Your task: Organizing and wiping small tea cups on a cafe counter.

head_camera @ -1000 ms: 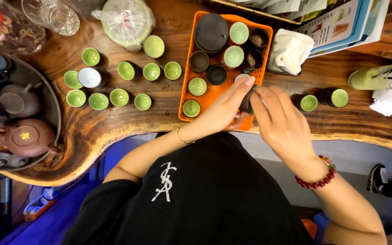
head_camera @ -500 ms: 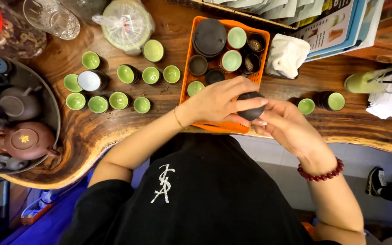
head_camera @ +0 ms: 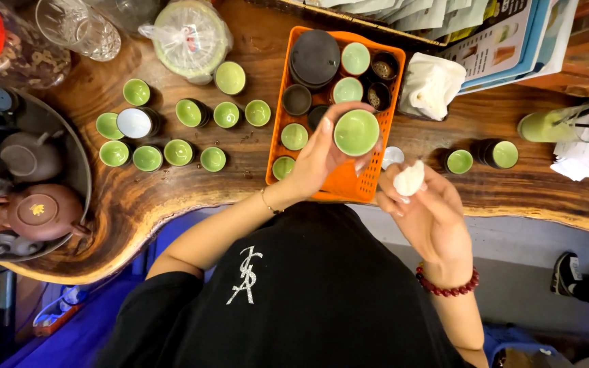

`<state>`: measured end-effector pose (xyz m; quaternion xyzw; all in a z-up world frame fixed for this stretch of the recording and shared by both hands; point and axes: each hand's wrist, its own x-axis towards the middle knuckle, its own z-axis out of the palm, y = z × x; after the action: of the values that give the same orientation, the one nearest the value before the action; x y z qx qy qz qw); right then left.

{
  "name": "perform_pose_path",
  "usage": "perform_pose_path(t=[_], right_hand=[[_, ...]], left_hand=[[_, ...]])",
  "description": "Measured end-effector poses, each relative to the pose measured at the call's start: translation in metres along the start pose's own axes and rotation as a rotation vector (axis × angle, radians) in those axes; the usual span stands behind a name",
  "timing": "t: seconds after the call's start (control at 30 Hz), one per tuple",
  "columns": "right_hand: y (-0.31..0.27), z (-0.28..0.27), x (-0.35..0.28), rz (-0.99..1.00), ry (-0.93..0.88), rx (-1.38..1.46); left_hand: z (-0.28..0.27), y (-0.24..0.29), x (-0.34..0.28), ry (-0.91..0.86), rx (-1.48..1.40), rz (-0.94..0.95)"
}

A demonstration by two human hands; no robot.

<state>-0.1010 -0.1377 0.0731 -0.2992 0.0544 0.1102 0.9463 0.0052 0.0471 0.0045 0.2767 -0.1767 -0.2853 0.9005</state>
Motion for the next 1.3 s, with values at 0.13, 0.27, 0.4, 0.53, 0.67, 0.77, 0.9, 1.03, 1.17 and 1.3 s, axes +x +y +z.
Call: perform_pose_path(t=[0.13,0.27,0.4,0.53,0.67,0.77,0.9,1.03,1.17,1.3], right_hand=[[-0.001,-0.001,-0.007,-0.136,0.109,-0.245],[-0.001,-0.009,-0.012,-0.267,0.198,-0.374],[-0.005,0.000,-0.012,-0.323,0.240,-0.394],[-0.005,0.004,-0.008,-0.298,0.126,-0.258],[-0.001,0.023,0.004,-0.445,0.184,-1.166],[-0.001,0.041,0.022,-0.640,0.100,-1.923],[0.004,0.051,0.031,-0.806,0.014,-2.513],[0.001,0.055,0.032,-0.661,0.036,-2.524],[-0.017,0.046,0.031,-0.250,-0.027,-2.052],[-0.031,0.023,0.016,0.239,0.233,-0.857]], left_hand=[[0.002,-0.004,-0.002,-0.019,-0.082,-0.120],[0.006,0.003,-0.004,-0.116,-0.126,-0.224],[0.005,0.001,-0.004,-0.138,-0.264,-0.287],[0.024,0.019,-0.003,-0.057,0.023,-0.346],[0.026,0.019,-0.001,0.037,0.169,-0.529],[0.015,0.011,0.000,0.057,0.183,-0.609],[0.030,0.032,0.006,0.209,0.393,-0.514],[0.032,0.033,0.000,0.144,0.790,-0.297],[0.023,0.024,-0.002,-0.002,0.898,0.009],[0.017,0.025,0.002,-0.028,0.541,-0.220]])
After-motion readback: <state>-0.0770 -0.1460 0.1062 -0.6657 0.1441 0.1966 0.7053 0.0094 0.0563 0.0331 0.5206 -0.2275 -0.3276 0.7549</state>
